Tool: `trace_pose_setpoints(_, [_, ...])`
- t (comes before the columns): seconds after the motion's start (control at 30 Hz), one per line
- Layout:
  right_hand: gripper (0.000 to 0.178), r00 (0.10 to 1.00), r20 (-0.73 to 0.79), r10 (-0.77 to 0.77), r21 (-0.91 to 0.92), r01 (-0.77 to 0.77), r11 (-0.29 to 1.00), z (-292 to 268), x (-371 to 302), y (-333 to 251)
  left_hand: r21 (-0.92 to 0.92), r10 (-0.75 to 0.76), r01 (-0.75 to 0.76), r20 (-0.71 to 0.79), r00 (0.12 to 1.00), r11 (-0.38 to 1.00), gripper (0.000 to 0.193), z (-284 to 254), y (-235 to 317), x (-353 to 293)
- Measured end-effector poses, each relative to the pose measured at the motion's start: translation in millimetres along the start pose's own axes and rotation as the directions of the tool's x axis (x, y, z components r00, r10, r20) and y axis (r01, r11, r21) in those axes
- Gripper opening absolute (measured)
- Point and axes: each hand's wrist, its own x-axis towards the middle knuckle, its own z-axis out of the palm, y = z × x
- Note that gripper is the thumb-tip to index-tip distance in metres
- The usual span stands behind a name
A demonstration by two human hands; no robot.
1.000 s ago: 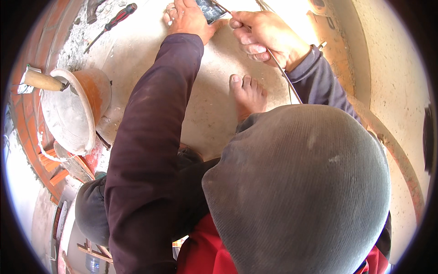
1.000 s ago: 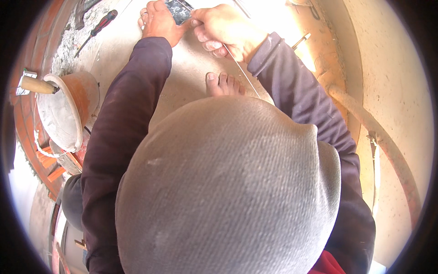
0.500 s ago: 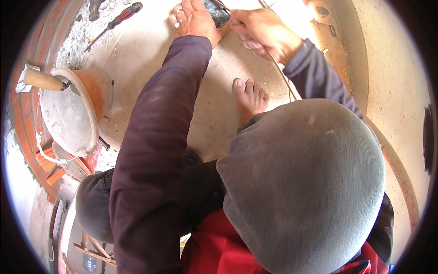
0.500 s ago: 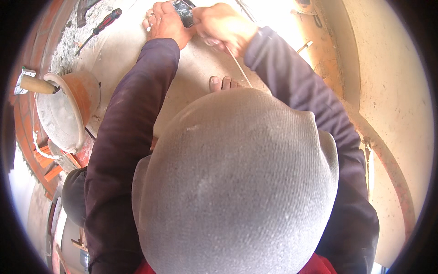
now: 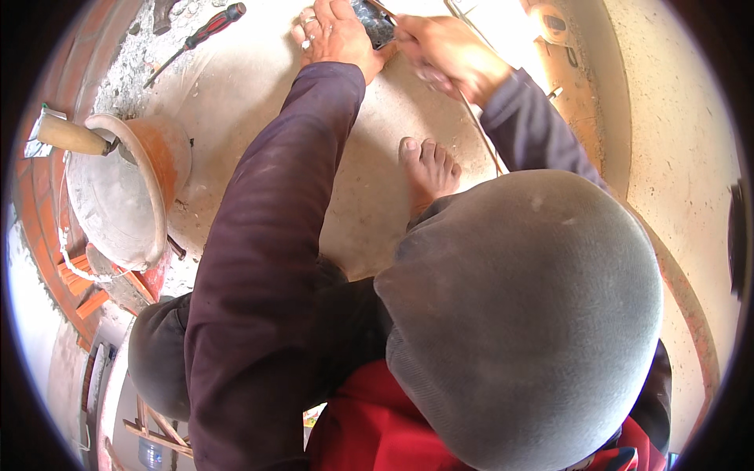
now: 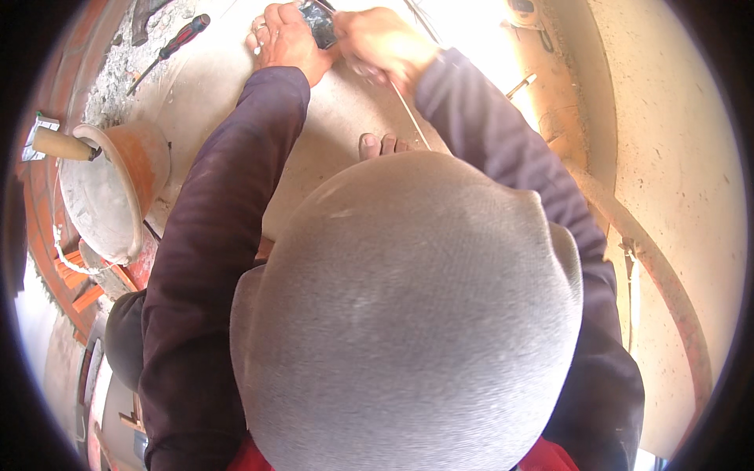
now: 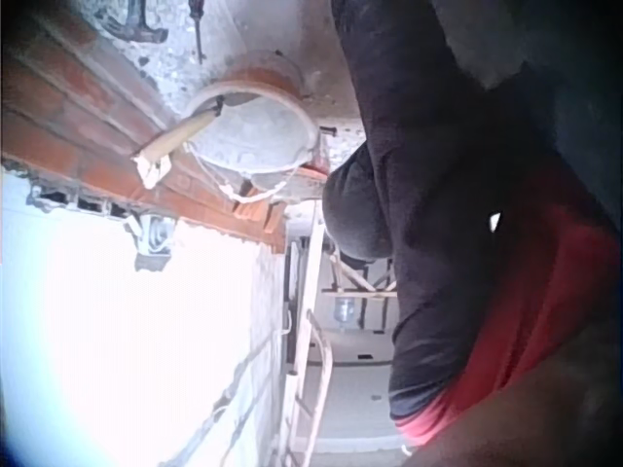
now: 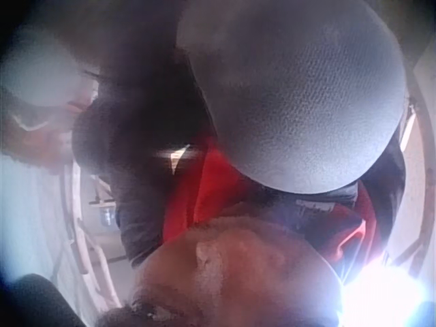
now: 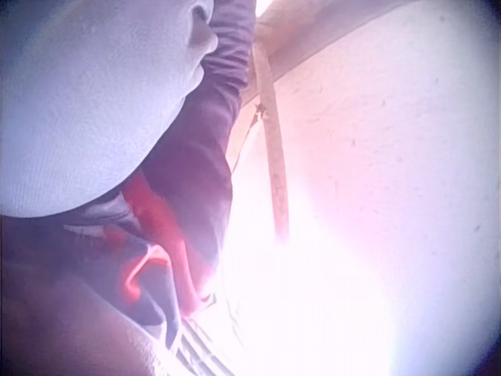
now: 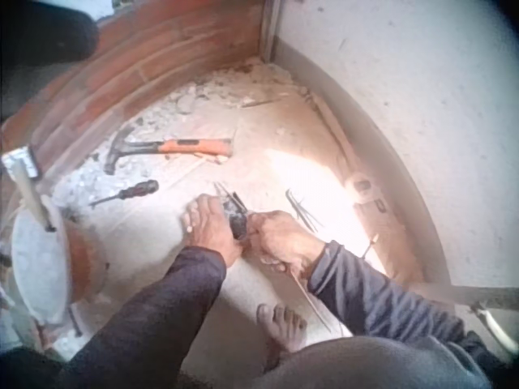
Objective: The person installs an electrical box into a wall by placing it into a cutout, checking the fit, and using a screwdriver to tighten components.
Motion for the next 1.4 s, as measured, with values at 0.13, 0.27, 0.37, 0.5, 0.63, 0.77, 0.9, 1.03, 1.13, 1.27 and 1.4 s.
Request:
trace_pose_setpoints(0.13, [0.038, 0.998, 0.046, -0.043, 0.087, 0.039, 0.995, -3.3, 2.3, 14.5, 0.034, -0.012, 0.013, -0.021, 1.0, 0.999, 0.081, -1.6, 1.7, -0.7])
trace_pose_setpoints(0.27, [0.035, 0.997, 0.07, -0.015, 0.173, 0.003, 0.985, 1.6, 4.0, 13.0, 0.042, -0.037, 0.036, 0.011, 0.999, 0.998, 0.081, -5.2, -3.4, -3.0])
trace_pose_setpoints(0.37, [0.034, 1.0, 0.001, -0.028, 0.102, 0.027, 0.994, 2.3, 4.1, 11.6, 0.043, -0.009, 0.007, 0.039, 0.999, 0.999, 0.082, -2.0, -0.2, 1.0])
trace_pose_setpoints(0.5, [0.035, 0.999, 0.018, -0.028, 0.062, 0.027, 0.998, 0.5, -6.3, 16.8, 0.017, 0.003, -0.003, -0.014, 1.0, 1.0, 0.082, -0.7, -2.8, -2.0])
trace_pose_setpoints(0.63, [0.035, 0.999, 0.032, -0.039, 0.102, 0.036, 0.994, 11.4, 7.5, 4.9, 0.079, -0.012, 0.008, 0.052, 0.999, 0.997, 0.082, -6.8, -4.1, 0.5])
trace_pose_setpoints(0.77, [0.035, 0.999, 0.007, -0.047, 0.144, 0.046, 0.989, 2.7, -10.5, 18.3, 0.016, 0.01, -0.009, -0.077, 0.997, 1.0, 0.079, 5.9, -1.4, -1.5])
trace_pose_setpoints(0.9, [0.036, 0.991, 0.046, -0.127, 0.069, 0.123, 0.99, 7.7, 0.0, 12.8, 0.015, -0.028, 0.028, -0.012, 1.0, 0.999, 0.079, 0.0, -4.0, 0.3])
trace_pose_setpoints(1.03, [0.038, 0.996, 0.009, -0.092, 0.1, 0.09, 0.991, 1.8, 4.9, 17.0, 0.045, 0.019, -0.017, -0.049, 0.999, 0.999, 0.076, 15.4, -3.4, 2.1])
trace_pose_setpoints(1.13, [0.037, 0.999, 0.016, -0.042, 0.128, 0.04, 0.991, 2.1, -8.4, 16.5, -0.004, 0.001, -0.002, -0.097, 0.995, 1.0, 0.075, 5.8, -2.2, -0.1])
trace_pose_setpoints(1.27, [0.03, 0.989, 0.084, -0.124, 0.084, 0.116, 0.99, 3.7, 8.1, 11.0, -0.02, -0.022, 0.022, -0.012, 1.0, 1.0, 0.074, -1.8, 3.2, 1.1])
trace_pose_setpoints(1.4, [0.026, 1.0, 0.025, 0.006, 0.069, -0.008, 0.998, -0.7, 0.3, 21.6, 0.018, -0.056, 0.056, -0.005, 0.998, 0.998, 0.072, -2.2, 2.6, -0.4])
